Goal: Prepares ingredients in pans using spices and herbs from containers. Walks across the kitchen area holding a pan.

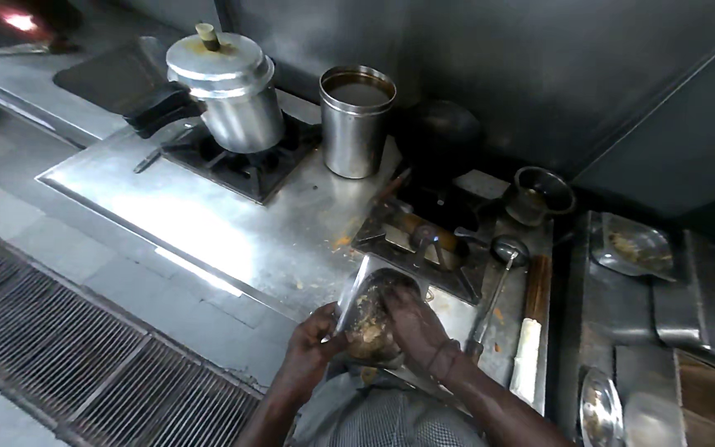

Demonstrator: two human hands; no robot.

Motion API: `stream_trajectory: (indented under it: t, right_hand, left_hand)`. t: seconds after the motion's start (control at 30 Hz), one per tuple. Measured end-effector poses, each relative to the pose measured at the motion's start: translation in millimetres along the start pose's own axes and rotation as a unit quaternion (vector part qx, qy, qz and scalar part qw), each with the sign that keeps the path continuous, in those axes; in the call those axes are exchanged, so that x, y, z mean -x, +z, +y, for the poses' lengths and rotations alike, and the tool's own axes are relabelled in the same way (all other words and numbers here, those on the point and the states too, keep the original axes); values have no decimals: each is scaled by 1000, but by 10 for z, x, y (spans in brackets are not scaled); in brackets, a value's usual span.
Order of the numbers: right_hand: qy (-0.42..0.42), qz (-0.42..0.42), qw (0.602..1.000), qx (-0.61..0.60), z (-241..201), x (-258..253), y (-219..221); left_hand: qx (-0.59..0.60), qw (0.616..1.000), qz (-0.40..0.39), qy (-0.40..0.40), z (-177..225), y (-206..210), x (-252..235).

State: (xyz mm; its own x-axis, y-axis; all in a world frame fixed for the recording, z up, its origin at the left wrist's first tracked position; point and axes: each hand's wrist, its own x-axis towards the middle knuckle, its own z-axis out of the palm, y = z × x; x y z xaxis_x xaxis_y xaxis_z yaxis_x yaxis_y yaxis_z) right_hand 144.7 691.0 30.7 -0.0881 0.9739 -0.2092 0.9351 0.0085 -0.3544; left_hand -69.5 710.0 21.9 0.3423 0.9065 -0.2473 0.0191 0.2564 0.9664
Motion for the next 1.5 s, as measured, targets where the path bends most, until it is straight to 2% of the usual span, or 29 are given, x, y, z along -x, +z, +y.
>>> stream_trajectory:
  t: [0.07,0.13,0.2,0.23,0.33,0.37,0.4,0.47,0.5,0.53,0.63,0.67,0.73,0.8,0.93,1.1,1.2,1.27,1.3,1.43,1.47,1.5]
  right_hand:
    - [14,-11,1000,23,28,-44,82]
    - [19,-83,996,9,-20,-6,149]
    - [10,-118,992,-32,-66,41,163]
    - [1,-104,994,-46,-79,62,167]
    - [-73,39,996,-38,-54,83,284]
    - [-108,60,992,-29,-40,68,324]
    - [-137,50,989,-28,-33,69,348]
    - [-168,-33,985,-34,-27,124,333]
    - [-168,-75,982,-36,-22,145,302]
    - [-163,-82,982,-38,-14,167,266]
    - [-94,-16,995,-30,23,164,134]
    - [-59,-21,998,-13,19,131,104]
    - [-20,-65,998,9,-4,69,131]
    - [-27,-88,996,3,-11,62,229]
    - [-29,-141,987,-69,-44,57,349]
    - [-51,-87,970,-223,-114,81,254]
    - [-14,-113,961,-252,-162,46,104]
    - [21,-148,936,-320,-111,16,85]
    - [32,-166,911,-377,-73,11,89]
    - [49,-185,739,-645,134,56,143]
    - [46,-169,722,-669,177,100,86]
    - [46,-139,721,-677,214,162,2]
  left_hand:
    - [-9,1000,-2,6,-24,21,0]
    - [-4,1000,5,2,-59,40,-5]
    - [2,1000,13,-5,-80,36,-1]
    - [1,1000,14,-7,-75,31,10]
    - [6,1000,3,-10,-46,17,48]
    - [7,1000,-2,-9,-39,16,49]
    - [7,1000,-3,-7,-36,21,46]
    - [7,1000,0,-3,-32,33,39]
    - [6,1000,2,1,-34,29,40]
    - [8,1000,3,3,-33,17,51]
    - [13,1000,4,3,-19,-1,77]
    - [15,1000,3,2,-13,-2,83]
    - [13,1000,1,6,-30,11,77]
    - [7,1000,5,5,-56,54,50]
    - [6,1000,19,-15,-72,162,41]
    - [-19,999,-12,-33,-135,273,32]
    - [-43,997,-44,-41,-131,302,23]
    - [-44,997,-51,-45,-85,284,8]
    - [-31,997,-47,-48,-58,274,2]
    - [11,998,-25,-51,18,186,5]
    - [13,998,-8,-55,36,152,11]
    - [15,998,16,-62,46,108,16]
